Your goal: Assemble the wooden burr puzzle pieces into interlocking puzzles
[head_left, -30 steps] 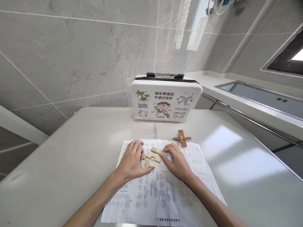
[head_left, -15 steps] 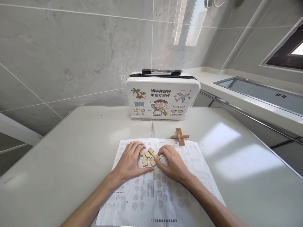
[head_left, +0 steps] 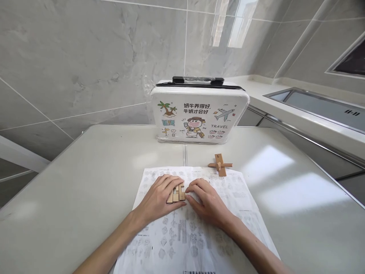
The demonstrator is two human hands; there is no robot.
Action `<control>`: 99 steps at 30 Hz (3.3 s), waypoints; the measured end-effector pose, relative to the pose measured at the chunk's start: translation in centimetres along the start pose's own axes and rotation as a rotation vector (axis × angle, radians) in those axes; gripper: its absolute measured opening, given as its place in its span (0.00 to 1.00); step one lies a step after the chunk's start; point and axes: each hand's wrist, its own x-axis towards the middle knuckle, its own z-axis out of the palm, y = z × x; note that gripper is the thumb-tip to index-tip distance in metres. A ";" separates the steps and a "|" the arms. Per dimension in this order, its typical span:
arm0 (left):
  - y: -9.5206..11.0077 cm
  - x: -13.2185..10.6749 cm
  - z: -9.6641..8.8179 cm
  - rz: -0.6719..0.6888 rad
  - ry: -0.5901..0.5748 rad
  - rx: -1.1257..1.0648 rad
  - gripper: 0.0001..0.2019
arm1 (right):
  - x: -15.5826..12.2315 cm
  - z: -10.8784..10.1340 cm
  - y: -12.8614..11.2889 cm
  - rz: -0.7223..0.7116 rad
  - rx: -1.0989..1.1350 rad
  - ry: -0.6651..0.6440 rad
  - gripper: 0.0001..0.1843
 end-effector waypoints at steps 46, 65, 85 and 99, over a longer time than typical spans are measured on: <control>-5.9 0.0 -3.6 -0.132 0.137 0.251 0.21 | 0.2 -0.5 0.0 0.132 0.132 -0.019 0.08; -1.3 -0.4 -0.1 0.300 0.054 0.125 0.08 | 1.3 -1.8 3.1 0.776 1.491 0.271 0.18; -1.3 -0.3 0.5 0.271 0.030 0.141 0.10 | 1.9 -2.9 3.1 0.886 1.887 0.507 0.14; -1.1 -0.1 0.6 0.250 0.028 0.123 0.12 | 1.7 -2.8 3.4 0.846 1.843 0.473 0.09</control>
